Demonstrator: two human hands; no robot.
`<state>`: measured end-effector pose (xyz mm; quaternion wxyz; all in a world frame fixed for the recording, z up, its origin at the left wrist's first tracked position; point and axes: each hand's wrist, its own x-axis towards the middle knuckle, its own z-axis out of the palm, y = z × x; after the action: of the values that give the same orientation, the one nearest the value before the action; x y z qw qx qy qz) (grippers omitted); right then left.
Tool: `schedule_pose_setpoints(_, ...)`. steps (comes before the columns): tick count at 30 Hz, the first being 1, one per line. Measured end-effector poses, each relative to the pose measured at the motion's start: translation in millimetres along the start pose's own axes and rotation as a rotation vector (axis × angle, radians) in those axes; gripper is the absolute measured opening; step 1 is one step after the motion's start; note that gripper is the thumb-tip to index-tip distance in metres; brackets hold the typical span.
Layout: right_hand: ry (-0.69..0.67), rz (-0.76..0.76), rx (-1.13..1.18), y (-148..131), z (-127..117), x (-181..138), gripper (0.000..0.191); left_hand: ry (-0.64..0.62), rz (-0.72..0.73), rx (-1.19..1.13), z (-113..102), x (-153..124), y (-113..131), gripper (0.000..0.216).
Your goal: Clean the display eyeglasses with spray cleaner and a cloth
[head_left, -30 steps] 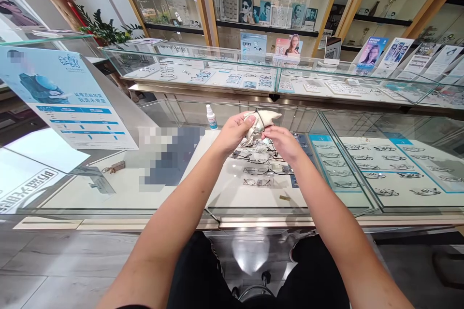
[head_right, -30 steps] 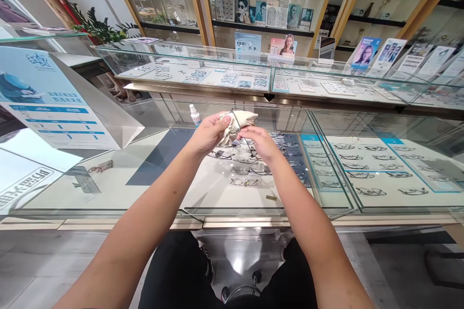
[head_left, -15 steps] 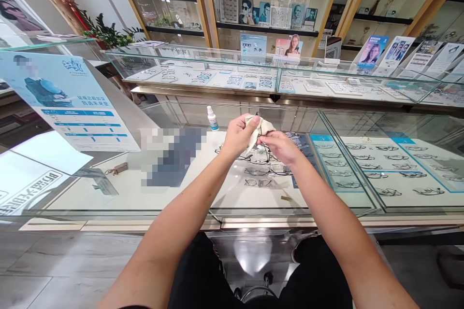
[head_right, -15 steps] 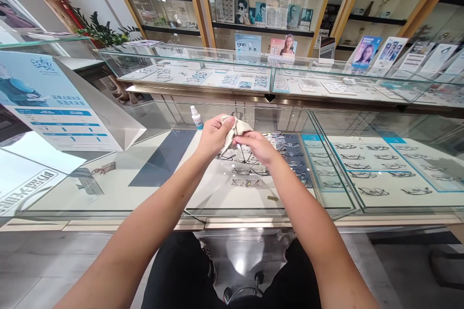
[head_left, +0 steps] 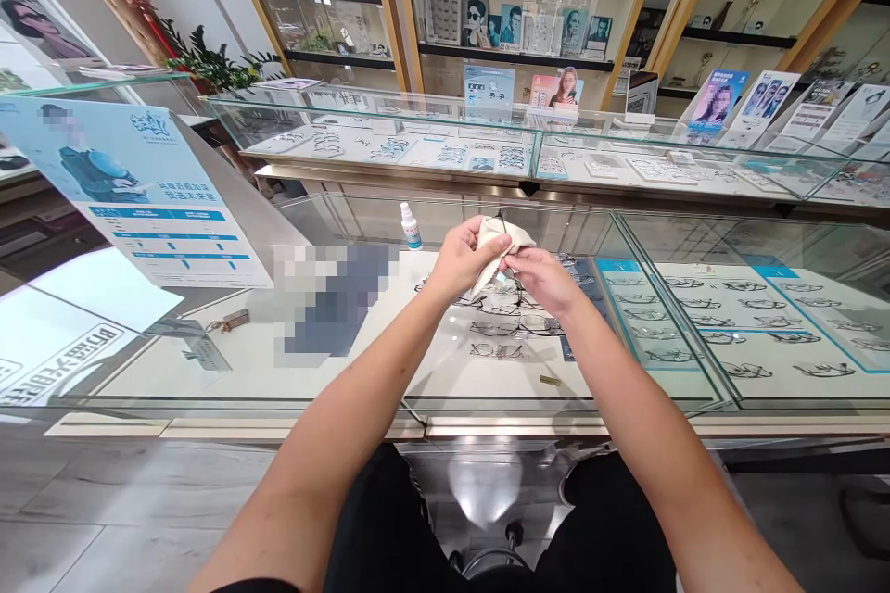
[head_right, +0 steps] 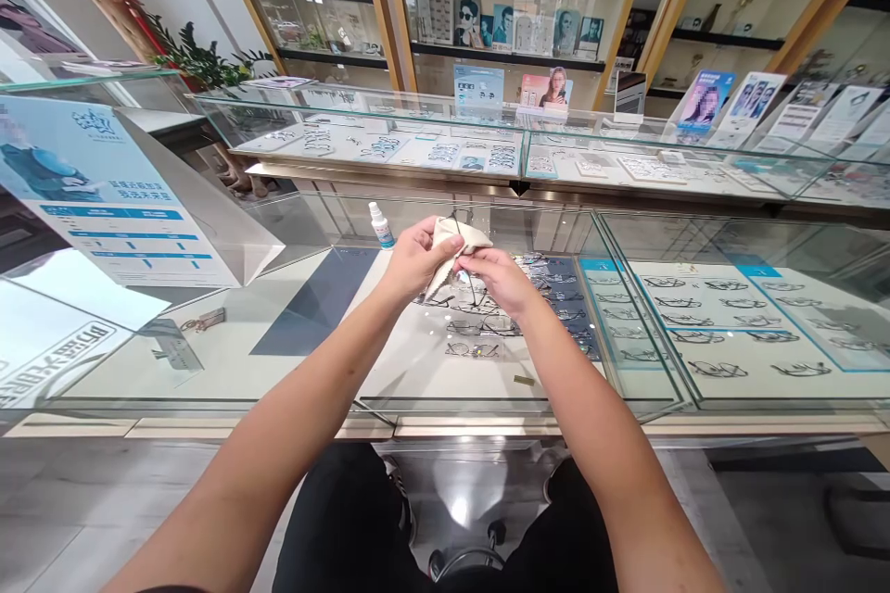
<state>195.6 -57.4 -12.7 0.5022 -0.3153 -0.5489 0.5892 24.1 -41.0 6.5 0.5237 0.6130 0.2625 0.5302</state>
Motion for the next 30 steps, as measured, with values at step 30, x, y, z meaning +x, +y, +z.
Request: schedule_pose_setpoints(30,0.055,-0.065,0.027,-10.5,-8.2,-1.8,0.031,-0.140,0.044,-0.066,-12.0,7.0,2.0,0.060)
